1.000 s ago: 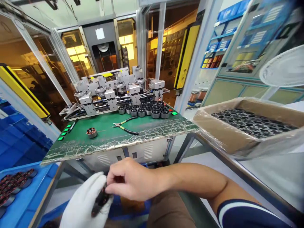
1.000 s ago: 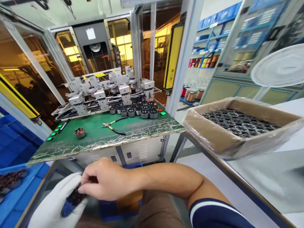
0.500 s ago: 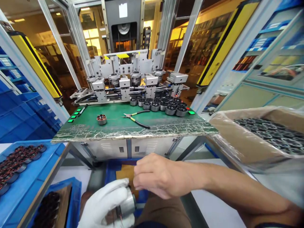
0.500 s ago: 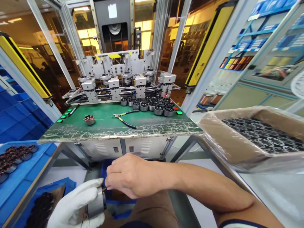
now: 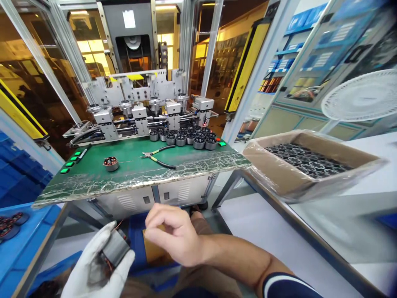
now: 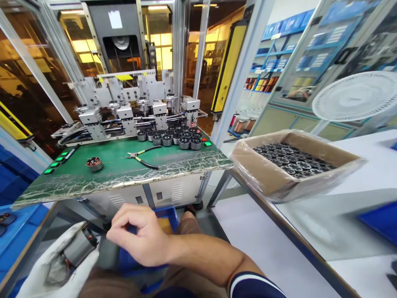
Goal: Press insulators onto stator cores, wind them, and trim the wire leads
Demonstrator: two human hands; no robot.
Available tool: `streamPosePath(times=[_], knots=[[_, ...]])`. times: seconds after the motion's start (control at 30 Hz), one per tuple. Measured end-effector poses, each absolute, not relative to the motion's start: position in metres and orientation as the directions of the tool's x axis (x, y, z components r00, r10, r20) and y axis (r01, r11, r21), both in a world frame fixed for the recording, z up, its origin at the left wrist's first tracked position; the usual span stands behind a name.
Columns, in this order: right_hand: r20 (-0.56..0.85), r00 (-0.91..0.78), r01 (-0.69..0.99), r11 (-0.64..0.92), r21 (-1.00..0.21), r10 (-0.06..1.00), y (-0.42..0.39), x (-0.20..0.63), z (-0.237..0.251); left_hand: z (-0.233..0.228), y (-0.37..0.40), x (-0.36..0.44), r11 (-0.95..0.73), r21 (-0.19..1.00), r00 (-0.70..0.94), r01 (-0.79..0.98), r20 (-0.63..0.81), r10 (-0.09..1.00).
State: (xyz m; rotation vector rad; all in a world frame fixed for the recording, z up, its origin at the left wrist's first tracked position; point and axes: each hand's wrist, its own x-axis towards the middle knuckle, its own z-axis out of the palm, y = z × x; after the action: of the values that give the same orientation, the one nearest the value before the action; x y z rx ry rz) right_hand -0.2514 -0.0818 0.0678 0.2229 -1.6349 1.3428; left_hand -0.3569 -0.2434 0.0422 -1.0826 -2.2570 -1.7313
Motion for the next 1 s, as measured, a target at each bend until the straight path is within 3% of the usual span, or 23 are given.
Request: streamPosePath(times=[0.03, 0.17, 0.2, 0.37, 0.57, 0.77, 0.9, 1.0], knots=[[0.741, -0.529, -0.660, 0.348, -0.665, 0.414, -0.081, -0.252, 0.067, 0.040, -0.245, -0.358, 0.106, 0.820, -0.758, 0.563, 0.461, 0.461], [0.822, -0.523, -0.755, 0.325, -0.570, 0.225, -0.086, -0.256, 0.061, 0.032, -0.249, -0.364, 0.091, 0.875, -0.793, 0.475, 0.381, 0.475], [0.829, -0.510, -0.764, 0.323, -0.559, 0.230, -0.089, -0.257, 0.060, 0.031, -0.249, -0.365, 0.076, 0.881, -0.794, 0.467, 0.380, 0.474], [0.686, -0.537, -0.646, 0.284, -0.708, 0.491, -0.089, -0.253, 0.062, 0.036, -0.240, -0.356, 0.065, 0.917, -0.845, 0.394, 0.334, 0.418], [0.791, -0.532, -0.731, 0.307, -0.609, 0.303, -0.094, -0.258, 0.054, 0.030, -0.239, -0.356, 0.052, 0.961, -0.870, 0.273, 0.223, 0.440], [0.581, -0.584, -0.607, 0.170, -0.776, 0.567, -0.090, -0.256, 0.056, 0.031, -0.240, -0.356, 0.067, 0.974, -0.873, 0.215, 0.160, 0.461], [0.523, -0.618, -0.580, 0.109, -0.808, 0.588, -0.090, -0.255, 0.050, 0.036, -0.236, -0.359, -0.030, 0.991, -0.823, 0.129, 0.124, 0.554], [0.512, -0.639, -0.566, 0.099, -0.818, 0.574, -0.084, -0.252, 0.049, 0.035, -0.237, -0.358, -0.037, 0.985, -0.846, 0.171, 0.166, 0.506]])
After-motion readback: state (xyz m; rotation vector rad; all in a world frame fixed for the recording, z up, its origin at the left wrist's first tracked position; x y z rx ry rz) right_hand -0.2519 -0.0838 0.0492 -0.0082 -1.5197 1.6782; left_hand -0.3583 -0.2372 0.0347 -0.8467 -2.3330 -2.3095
